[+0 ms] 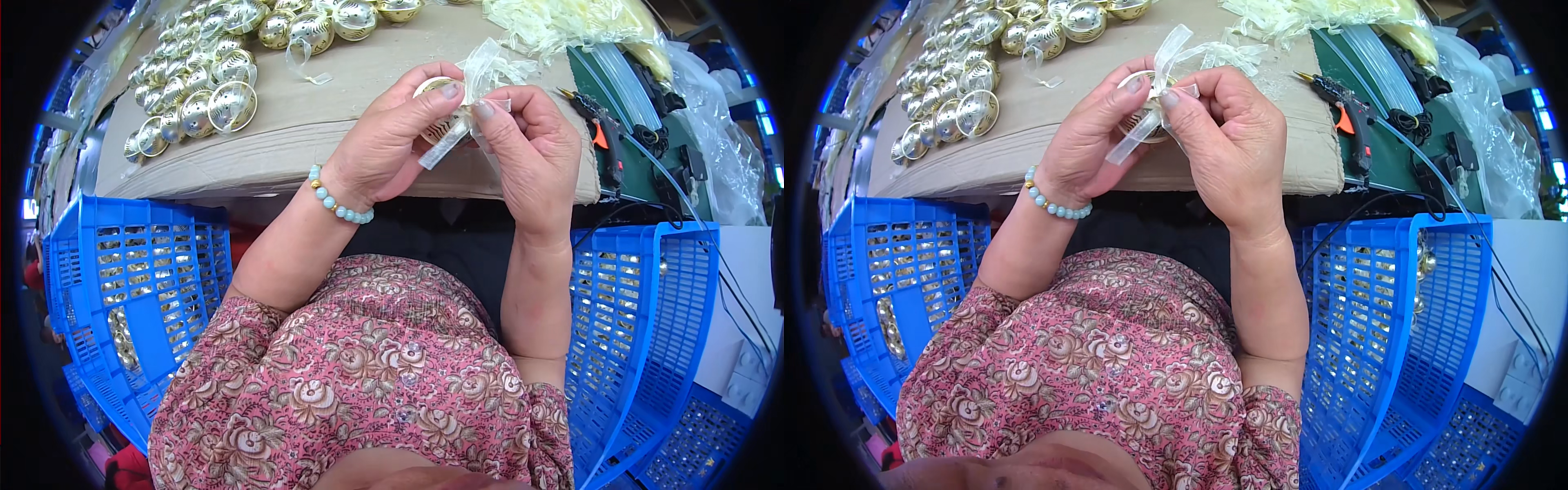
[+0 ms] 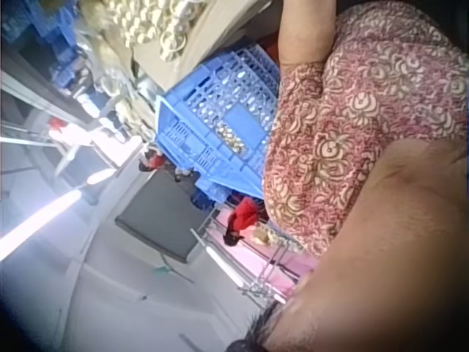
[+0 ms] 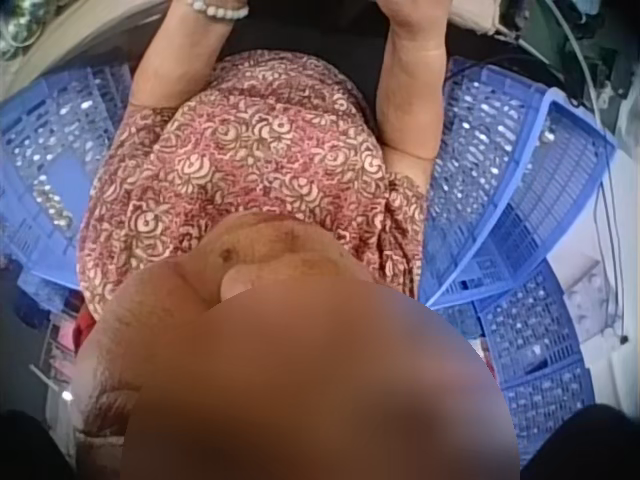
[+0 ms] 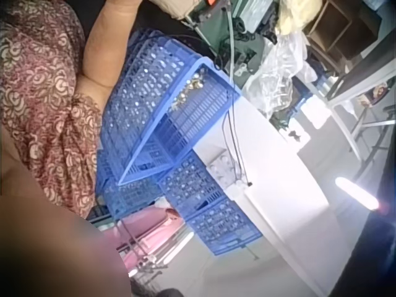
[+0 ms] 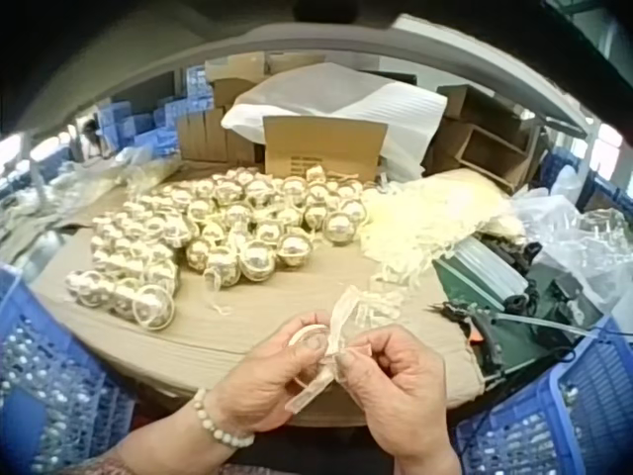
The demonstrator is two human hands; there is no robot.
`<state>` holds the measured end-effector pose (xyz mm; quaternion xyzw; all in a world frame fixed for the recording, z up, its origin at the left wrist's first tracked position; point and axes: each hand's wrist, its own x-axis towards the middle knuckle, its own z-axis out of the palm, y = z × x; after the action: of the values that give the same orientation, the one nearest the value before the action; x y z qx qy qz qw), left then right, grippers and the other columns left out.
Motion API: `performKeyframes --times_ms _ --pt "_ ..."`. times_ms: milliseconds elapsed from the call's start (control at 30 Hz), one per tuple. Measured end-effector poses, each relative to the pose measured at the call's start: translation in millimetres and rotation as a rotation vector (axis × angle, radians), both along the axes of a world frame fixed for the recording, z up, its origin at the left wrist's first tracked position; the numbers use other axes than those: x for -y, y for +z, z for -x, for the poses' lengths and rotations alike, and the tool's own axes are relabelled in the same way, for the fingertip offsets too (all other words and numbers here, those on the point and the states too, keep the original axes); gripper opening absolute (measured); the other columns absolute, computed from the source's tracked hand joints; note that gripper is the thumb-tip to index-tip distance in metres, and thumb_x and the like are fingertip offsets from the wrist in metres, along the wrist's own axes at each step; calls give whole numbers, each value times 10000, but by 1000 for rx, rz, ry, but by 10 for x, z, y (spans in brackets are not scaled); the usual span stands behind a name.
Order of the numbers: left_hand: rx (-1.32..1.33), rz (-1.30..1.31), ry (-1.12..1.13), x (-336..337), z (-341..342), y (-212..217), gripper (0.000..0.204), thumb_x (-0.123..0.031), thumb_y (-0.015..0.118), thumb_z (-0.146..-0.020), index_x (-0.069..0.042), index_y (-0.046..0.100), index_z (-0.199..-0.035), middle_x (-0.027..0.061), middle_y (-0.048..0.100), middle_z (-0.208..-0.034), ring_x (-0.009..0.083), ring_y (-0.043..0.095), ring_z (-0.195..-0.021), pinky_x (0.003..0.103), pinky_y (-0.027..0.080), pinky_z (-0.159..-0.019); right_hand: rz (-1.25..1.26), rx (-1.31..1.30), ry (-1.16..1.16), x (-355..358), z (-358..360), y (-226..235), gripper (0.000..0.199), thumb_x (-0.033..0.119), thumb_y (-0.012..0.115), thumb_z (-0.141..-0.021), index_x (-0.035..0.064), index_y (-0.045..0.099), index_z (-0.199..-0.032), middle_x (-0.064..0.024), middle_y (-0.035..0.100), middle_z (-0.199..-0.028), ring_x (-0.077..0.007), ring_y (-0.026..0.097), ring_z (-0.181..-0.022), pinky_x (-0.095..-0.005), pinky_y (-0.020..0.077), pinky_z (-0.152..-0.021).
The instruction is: Applying hot glue to gold-colored Christmas ornaments and attaching decorative white bows.
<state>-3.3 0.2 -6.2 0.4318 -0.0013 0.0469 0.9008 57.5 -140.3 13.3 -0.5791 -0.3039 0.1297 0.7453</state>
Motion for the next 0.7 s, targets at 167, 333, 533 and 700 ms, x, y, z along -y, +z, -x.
performKeyframes --times_ms 167,333,533,700 --pt "22 66 59 32 -40 -44 377 -225 476 -949 -27 425 -1265 72 570 -1093 151 568 -984 317 460 -877 -39 -15 -30 -66 9 -36 74 55 609 -869 -14 581 -874 3 572 -725 -29 489 -624 -162 397 -558" --pt "57 120 77 38 -42 -75 280 -221 477 -949 -32 507 -1154 54 584 -1004 141 578 -910 307 471 -824 -55 -38 -102 -155 27 -95 80 36 620 -846 -20 579 -805 3 581 -693 -25 499 -615 -173 414 -535" --pt "38 103 238 49 -77 -139 190 -196 509 -928 -35 575 -1006 40 592 -921 133 581 -858 293 477 -774 -32 63 -258 -247 92 -209 129 27 628 -816 6 559 -709 11 553 -618 -27 482 -563 -195 402 -486" --pt "-1 147 215 64 -70 -88 156 -178 561 -897 -40 554 -968 34 592 -890 121 577 -801 271 484 -718 -26 -9 -265 -247 81 -200 156 28 623 -815 10 548 -679 19 529 -590 -24 460 -530 -198 376 -458"
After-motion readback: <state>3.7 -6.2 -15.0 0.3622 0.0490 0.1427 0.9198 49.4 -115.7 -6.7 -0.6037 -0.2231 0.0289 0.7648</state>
